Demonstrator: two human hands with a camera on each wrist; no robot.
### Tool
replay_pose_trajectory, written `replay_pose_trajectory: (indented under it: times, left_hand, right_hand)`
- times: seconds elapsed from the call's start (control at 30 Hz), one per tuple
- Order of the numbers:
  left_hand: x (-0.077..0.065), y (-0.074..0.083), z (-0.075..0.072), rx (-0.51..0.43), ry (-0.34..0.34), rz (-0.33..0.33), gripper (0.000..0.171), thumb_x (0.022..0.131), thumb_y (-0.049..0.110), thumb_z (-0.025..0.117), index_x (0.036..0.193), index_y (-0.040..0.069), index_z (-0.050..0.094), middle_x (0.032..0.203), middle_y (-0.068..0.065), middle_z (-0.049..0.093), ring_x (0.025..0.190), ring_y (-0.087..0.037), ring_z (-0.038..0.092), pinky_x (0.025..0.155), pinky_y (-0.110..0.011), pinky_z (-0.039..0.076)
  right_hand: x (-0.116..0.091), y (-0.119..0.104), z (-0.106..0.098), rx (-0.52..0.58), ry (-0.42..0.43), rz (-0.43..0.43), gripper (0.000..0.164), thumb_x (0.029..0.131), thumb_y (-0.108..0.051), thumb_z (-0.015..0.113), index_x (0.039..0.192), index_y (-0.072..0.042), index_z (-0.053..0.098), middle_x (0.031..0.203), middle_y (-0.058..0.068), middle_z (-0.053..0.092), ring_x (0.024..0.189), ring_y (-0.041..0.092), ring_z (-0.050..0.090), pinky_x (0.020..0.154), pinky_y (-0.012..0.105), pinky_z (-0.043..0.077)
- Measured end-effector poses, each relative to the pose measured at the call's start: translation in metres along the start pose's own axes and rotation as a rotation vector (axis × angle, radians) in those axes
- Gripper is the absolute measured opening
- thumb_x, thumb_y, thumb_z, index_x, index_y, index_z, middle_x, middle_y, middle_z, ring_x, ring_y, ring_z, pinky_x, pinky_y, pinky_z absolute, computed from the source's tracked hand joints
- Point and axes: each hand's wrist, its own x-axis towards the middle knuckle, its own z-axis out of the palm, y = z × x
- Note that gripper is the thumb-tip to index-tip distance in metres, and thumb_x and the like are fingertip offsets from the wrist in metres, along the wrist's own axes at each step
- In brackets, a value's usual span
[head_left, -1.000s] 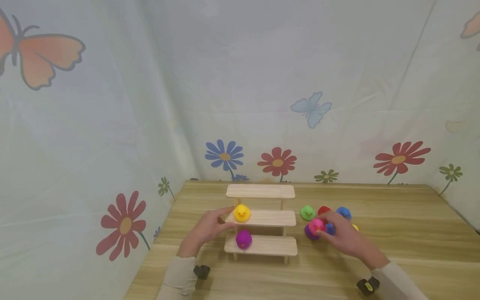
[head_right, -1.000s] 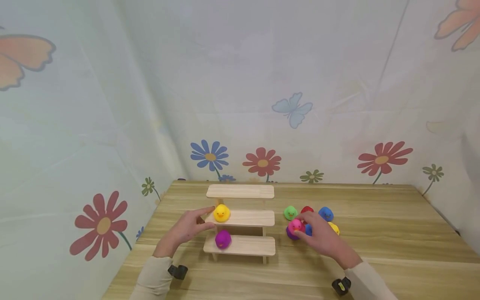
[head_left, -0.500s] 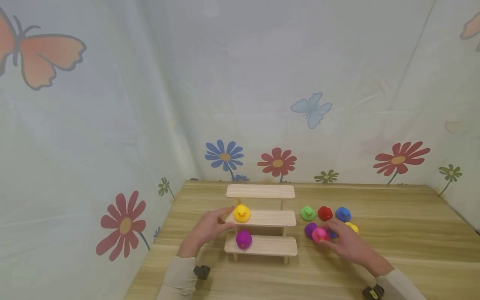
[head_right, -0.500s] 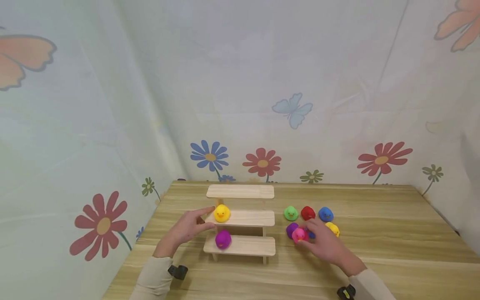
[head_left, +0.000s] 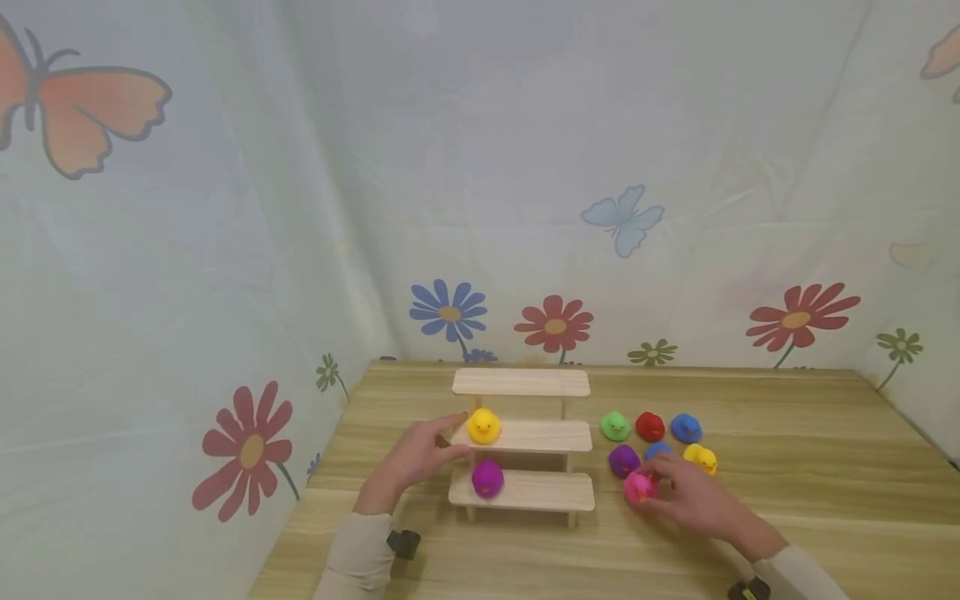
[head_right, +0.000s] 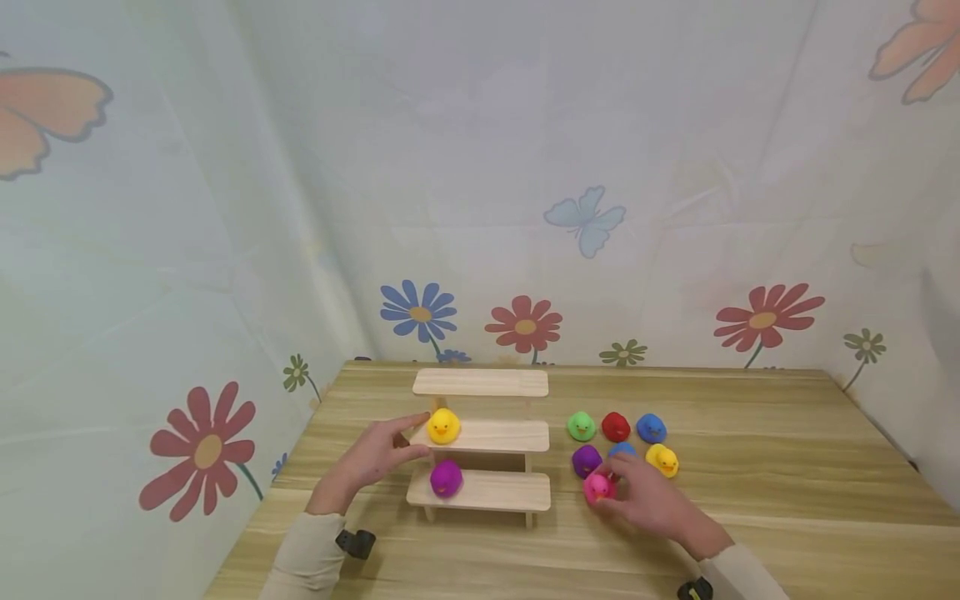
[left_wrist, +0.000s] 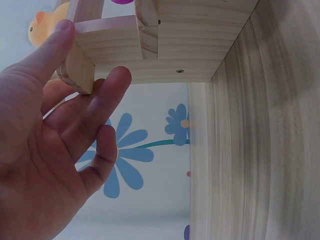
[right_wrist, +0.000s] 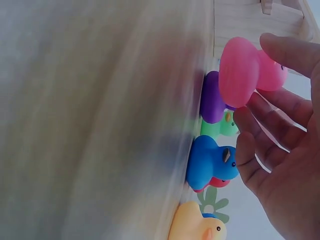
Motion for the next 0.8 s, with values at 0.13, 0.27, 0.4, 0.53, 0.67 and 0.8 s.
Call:
replay_pose_trajectory:
  times: [0.13,0.27,0.4,0.53,0.67,0.8]
  left_hand:
    - [0.0001,0.0004,-0.0005,0.003,-0.002,0.002,0.067,0.083,0.051,0.062,0.137,0.014,0.049,0.13,-0.006,0.056,0.075,-0.009,0.059,0.062,-0.024,0.049]
    - [0.0002,0.0016,-0.0011,0.007,-0.005,-0.016,0.068,0.083,0.052,0.063,0.137,0.014,0.049,0.131,-0.006,0.055,0.077,-0.009,0.059,0.064,-0.024,0.049]
    - [-0.0002,0.0027,-0.0013,0.005,-0.008,-0.029,0.067,0.083,0.051,0.063,0.137,0.015,0.049,0.132,-0.006,0.055,0.079,-0.01,0.06,0.066,-0.025,0.049]
    - [-0.0007,0.003,-0.0014,0.003,-0.007,-0.024,0.066,0.083,0.051,0.063,0.137,0.015,0.049,0.132,-0.006,0.055,0.08,-0.011,0.061,0.066,-0.025,0.049]
    - [-0.0009,0.0035,-0.0017,-0.001,-0.007,-0.02,0.066,0.083,0.05,0.064,0.137,0.015,0.049,0.132,-0.007,0.055,0.079,-0.011,0.061,0.066,-0.025,0.05]
    - [-0.0008,0.0039,-0.0021,0.001,-0.008,-0.02,0.066,0.083,0.049,0.064,0.137,0.014,0.049,0.132,-0.007,0.055,0.079,-0.011,0.061,0.067,-0.025,0.05]
  right_hand:
    - [-0.0012,-0.0022,0.0,-0.002,-0.024,-0.003,0.03,0.074,-0.035,0.079,0.097,-0.021,0.064,0.092,-0.015,0.052,0.081,0.006,0.05,0.071,0.028,0.049]
    - [-0.0016,-0.0033,0.0001,0.01,-0.03,-0.01,0.029,0.074,-0.035,0.079,0.095,-0.022,0.064,0.089,-0.015,0.052,0.08,0.006,0.05,0.07,0.027,0.048]
    - [-0.0018,-0.003,-0.0003,0.013,-0.042,-0.032,0.029,0.074,-0.035,0.079,0.093,-0.021,0.064,0.089,-0.013,0.052,0.08,0.007,0.05,0.07,0.027,0.048]
    - [-0.0015,-0.0024,-0.0005,0.006,-0.056,-0.03,0.029,0.073,-0.032,0.08,0.093,-0.019,0.063,0.089,-0.012,0.053,0.081,0.009,0.051,0.071,0.028,0.048]
    - [-0.0007,-0.0029,-0.0004,0.0,-0.064,-0.023,0.031,0.071,-0.026,0.081,0.094,-0.017,0.063,0.089,-0.011,0.053,0.081,0.011,0.052,0.072,0.029,0.048]
    - [0.0001,-0.004,-0.0005,-0.002,-0.076,-0.022,0.033,0.07,-0.023,0.082,0.095,-0.015,0.062,0.09,-0.009,0.053,0.081,0.012,0.052,0.071,0.028,0.048]
